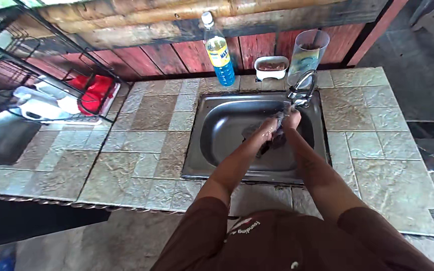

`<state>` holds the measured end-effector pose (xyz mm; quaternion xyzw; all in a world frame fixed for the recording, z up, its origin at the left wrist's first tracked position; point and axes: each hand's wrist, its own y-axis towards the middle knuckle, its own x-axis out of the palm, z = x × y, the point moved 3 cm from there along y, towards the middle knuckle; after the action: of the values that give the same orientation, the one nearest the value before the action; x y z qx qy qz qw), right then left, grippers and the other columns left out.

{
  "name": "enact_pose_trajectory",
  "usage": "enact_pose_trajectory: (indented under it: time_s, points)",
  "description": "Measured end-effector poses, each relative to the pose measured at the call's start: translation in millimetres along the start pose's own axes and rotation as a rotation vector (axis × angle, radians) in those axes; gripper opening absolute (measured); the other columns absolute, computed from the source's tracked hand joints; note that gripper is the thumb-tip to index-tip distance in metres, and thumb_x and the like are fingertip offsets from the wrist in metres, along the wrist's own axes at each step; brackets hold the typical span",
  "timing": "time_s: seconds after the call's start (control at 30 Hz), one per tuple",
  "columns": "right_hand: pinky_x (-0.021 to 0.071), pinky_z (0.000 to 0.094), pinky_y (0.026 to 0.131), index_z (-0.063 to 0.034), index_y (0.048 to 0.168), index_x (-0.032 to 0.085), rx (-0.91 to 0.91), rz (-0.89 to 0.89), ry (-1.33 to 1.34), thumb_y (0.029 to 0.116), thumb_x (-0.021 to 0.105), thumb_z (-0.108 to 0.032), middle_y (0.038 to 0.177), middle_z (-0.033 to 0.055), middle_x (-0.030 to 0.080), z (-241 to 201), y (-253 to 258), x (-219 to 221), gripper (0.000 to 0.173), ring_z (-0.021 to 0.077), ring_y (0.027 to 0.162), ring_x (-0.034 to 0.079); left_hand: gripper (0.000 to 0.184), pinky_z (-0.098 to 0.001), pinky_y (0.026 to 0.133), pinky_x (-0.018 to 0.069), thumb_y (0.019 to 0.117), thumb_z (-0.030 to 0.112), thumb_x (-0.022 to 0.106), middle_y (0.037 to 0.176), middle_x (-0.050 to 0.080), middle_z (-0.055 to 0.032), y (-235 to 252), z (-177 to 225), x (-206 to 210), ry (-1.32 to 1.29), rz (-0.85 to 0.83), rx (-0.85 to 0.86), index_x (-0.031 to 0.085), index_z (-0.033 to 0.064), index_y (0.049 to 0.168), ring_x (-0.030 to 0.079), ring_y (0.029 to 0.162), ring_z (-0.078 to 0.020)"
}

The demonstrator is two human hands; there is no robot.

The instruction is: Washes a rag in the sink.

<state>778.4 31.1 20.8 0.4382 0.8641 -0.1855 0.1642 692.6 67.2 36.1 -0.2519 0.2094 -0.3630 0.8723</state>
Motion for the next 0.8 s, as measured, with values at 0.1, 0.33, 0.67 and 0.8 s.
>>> enact_pose_trajectory:
  time_s: [0.1,0.33,0.67,0.8]
  points:
    - [0.0527,0.0632,0.086,0.0082,0.11,0.065,-0.024,-0.038,-0.004,0.1117,0.027,-0.046,0.103,0.0308,0.067,-3.6,-23.8,13.4,0.066,0.0448,0.098,0.067,0.049,-0.041,0.087,0.051,0.1125,0.037,0.032,0.117,0.063,-0.0171,22.8,-11.8,-4.9,-0.205,0.001,0.132,0.057,-0.0006,0.13,0.06,0.101,-0.0223]
    - [0.0461,0.0564,0.103,0.0047,0.129,0.06,-0.033,-0.179,0.111,0.1124,0.039,-0.028,0.127,0.0272,0.063,46.8,36.1,0.8,0.043,0.0381,0.119,0.061,0.058,-0.0568,0.11,0.0405,0.1118,0.043,0.035,0.14,0.054,-0.0294,27.1,-0.5,-5.0,0.159,-0.107,0.167,0.053,-0.006,0.139,0.052,0.132,-0.0389]
    - [0.0491,0.0549,0.098,0.0033,0.114,0.071,-0.21,-0.522,-0.023,0.1057,0.057,-0.034,0.113,0.0229,0.069,39.7,39.8,-5.7,0.041,0.0323,0.106,0.065,0.031,-0.0416,0.092,0.0541,0.1059,0.02,0.052,0.114,0.067,-0.014,-10.4,47.6,-78.9,-0.177,0.04,0.522,0.061,-0.0013,0.127,0.064,0.102,-0.0185]
    - [0.047,0.0603,0.104,0.0016,0.118,0.071,-0.483,-0.23,-0.444,0.1021,0.059,-0.017,0.123,0.0244,0.068,-8.4,28.3,-38.7,0.027,0.0422,0.12,0.062,0.033,-0.0426,0.097,0.0509,0.1071,0.02,0.052,0.122,0.065,-0.016,-8.3,21.5,-99.5,-0.155,0.041,0.427,0.059,-0.0007,0.132,0.062,0.109,-0.0202]
